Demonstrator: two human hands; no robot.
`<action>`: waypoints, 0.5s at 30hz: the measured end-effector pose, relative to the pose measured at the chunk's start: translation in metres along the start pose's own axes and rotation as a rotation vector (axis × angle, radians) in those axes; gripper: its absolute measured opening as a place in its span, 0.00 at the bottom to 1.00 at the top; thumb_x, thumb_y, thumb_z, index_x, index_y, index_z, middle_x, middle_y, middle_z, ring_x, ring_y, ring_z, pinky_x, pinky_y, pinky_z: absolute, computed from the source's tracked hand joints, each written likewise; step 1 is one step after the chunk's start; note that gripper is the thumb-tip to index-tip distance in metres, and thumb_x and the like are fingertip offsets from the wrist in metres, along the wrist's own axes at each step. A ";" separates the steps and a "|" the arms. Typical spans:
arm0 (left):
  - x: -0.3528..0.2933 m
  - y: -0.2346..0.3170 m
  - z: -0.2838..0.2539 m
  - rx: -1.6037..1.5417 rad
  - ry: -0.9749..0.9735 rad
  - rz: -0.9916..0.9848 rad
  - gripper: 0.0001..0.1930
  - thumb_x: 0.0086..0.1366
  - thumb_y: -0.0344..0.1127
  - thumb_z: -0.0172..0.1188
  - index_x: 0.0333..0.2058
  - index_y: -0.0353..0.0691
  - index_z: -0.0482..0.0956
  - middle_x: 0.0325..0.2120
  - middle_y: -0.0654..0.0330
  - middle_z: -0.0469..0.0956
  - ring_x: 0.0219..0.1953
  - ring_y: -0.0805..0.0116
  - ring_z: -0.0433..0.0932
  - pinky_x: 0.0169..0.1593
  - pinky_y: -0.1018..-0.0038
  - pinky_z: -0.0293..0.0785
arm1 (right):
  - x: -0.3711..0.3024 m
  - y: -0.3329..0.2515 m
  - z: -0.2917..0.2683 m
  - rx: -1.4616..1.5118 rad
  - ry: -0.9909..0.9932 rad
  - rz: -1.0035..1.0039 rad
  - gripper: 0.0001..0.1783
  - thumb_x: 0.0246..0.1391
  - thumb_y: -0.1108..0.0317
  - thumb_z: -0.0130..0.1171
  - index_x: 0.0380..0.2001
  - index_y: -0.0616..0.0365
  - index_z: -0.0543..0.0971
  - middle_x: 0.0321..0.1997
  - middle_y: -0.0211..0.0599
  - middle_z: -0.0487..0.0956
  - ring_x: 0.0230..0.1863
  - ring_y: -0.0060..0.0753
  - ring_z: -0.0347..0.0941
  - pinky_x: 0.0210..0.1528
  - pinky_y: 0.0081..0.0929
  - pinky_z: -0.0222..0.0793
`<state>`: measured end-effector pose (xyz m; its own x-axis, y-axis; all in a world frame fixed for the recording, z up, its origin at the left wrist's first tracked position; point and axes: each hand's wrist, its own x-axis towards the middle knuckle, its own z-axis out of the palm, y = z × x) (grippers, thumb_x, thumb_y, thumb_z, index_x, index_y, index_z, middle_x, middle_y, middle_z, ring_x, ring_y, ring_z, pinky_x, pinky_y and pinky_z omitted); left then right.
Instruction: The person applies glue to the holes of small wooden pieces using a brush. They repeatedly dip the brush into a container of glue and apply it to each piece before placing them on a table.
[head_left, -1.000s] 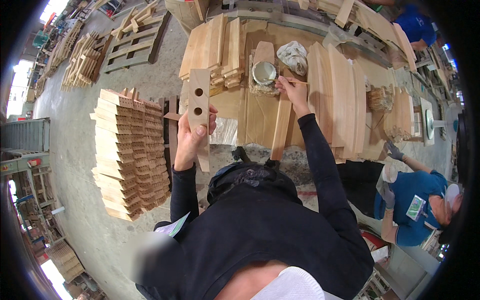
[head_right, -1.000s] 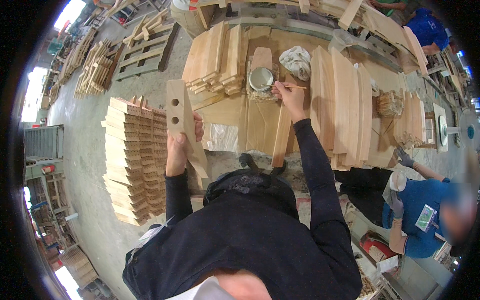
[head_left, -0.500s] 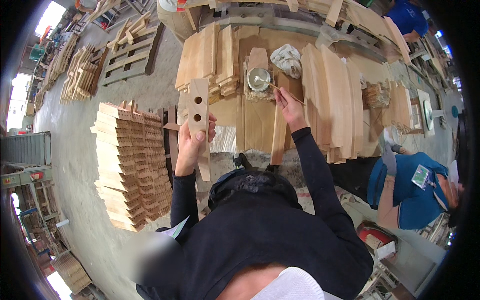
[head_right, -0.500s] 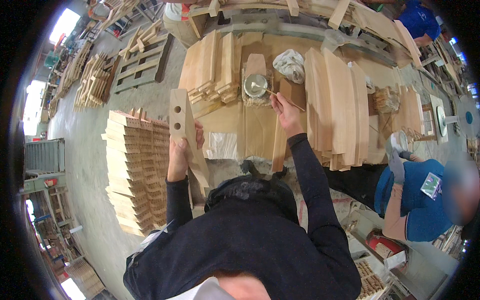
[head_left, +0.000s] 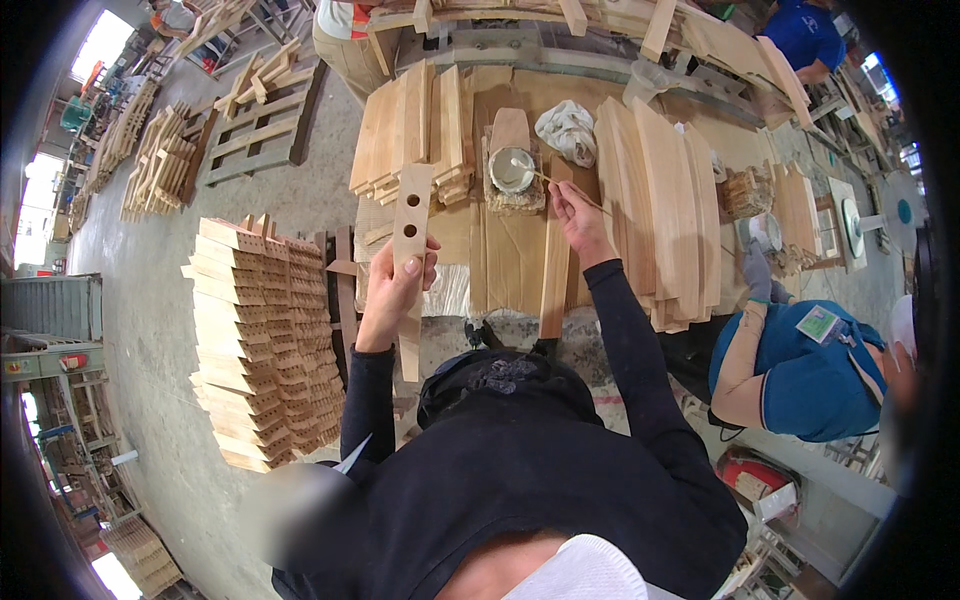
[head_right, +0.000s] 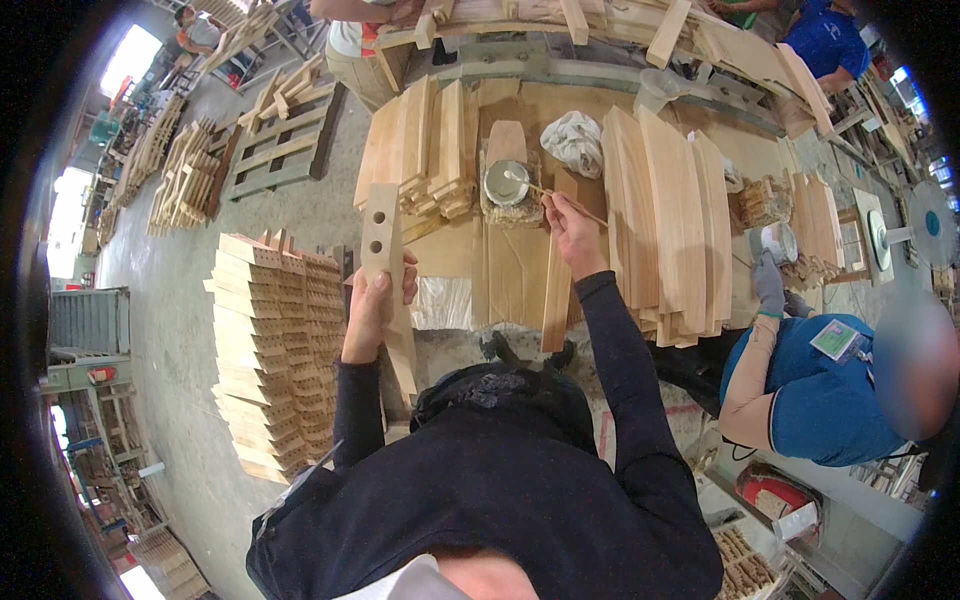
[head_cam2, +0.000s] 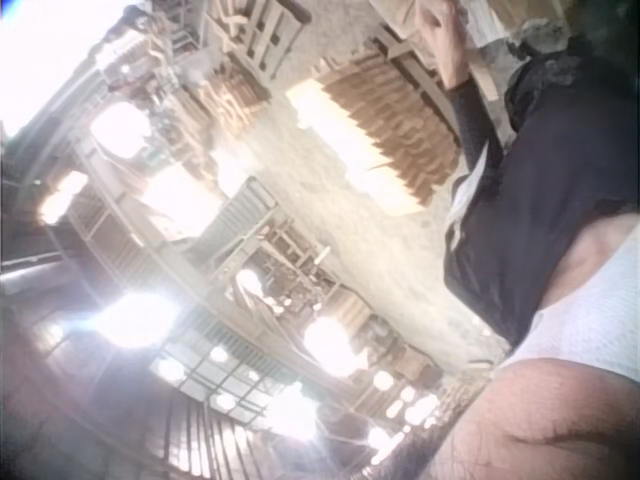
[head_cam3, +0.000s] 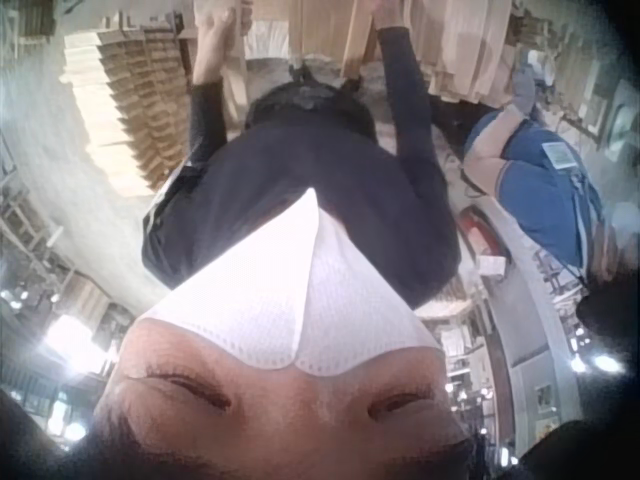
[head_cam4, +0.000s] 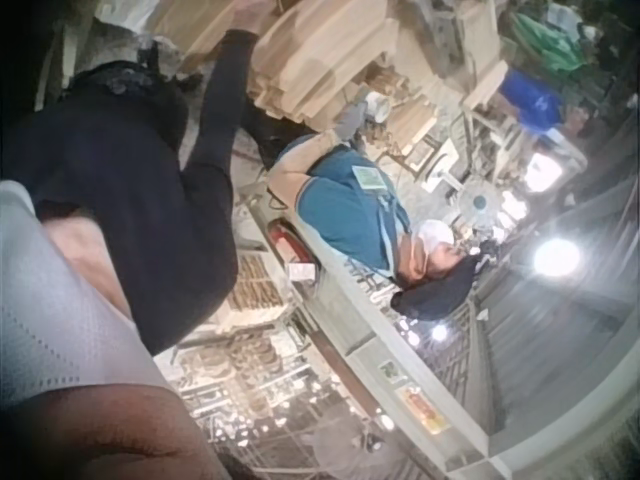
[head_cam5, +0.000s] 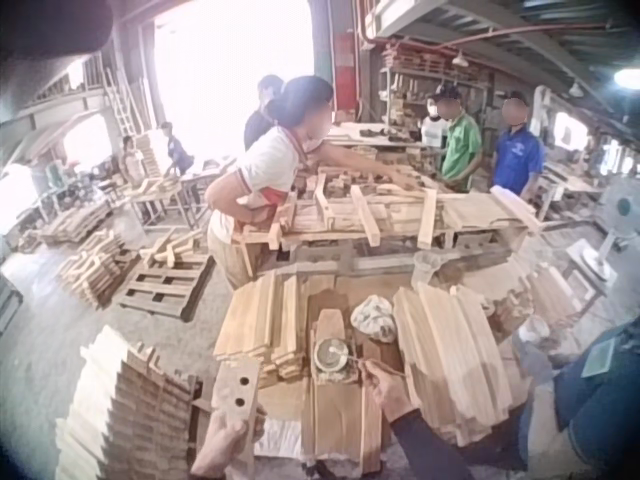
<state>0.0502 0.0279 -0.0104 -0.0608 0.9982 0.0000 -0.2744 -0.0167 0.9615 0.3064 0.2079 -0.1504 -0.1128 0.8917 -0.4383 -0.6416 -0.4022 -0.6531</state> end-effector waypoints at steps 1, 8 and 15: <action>0.001 -0.001 0.001 -0.003 0.012 -0.001 0.28 0.59 0.56 0.61 0.41 0.32 0.72 0.24 0.66 0.67 0.25 0.79 0.65 0.29 0.81 0.63 | -0.002 -0.004 0.001 -0.005 -0.011 0.005 0.07 0.57 0.69 0.60 0.38 0.57 0.79 0.41 0.37 0.81 0.43 0.26 0.78 0.42 0.18 0.73; 0.009 0.002 0.015 -0.007 0.028 0.009 0.26 0.59 0.54 0.61 0.41 0.33 0.73 0.24 0.68 0.68 0.24 0.81 0.64 0.29 0.82 0.62 | -0.060 -0.062 0.059 -0.046 -0.146 -0.091 0.10 0.58 0.63 0.60 0.39 0.56 0.79 0.41 0.38 0.81 0.42 0.27 0.79 0.38 0.18 0.74; 0.013 0.008 0.027 0.034 0.015 -0.020 0.33 0.56 0.62 0.61 0.42 0.32 0.73 0.29 0.64 0.71 0.28 0.78 0.67 0.30 0.81 0.63 | -0.143 -0.092 0.130 -0.269 -0.379 -0.351 0.07 0.60 0.64 0.58 0.34 0.56 0.76 0.36 0.43 0.82 0.35 0.31 0.81 0.34 0.19 0.75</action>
<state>0.0731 0.0422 0.0048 -0.0698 0.9973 -0.0236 -0.2430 0.0059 0.9700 0.2827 0.1442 0.0527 -0.2236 0.9733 0.0526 -0.4802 -0.0630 -0.8749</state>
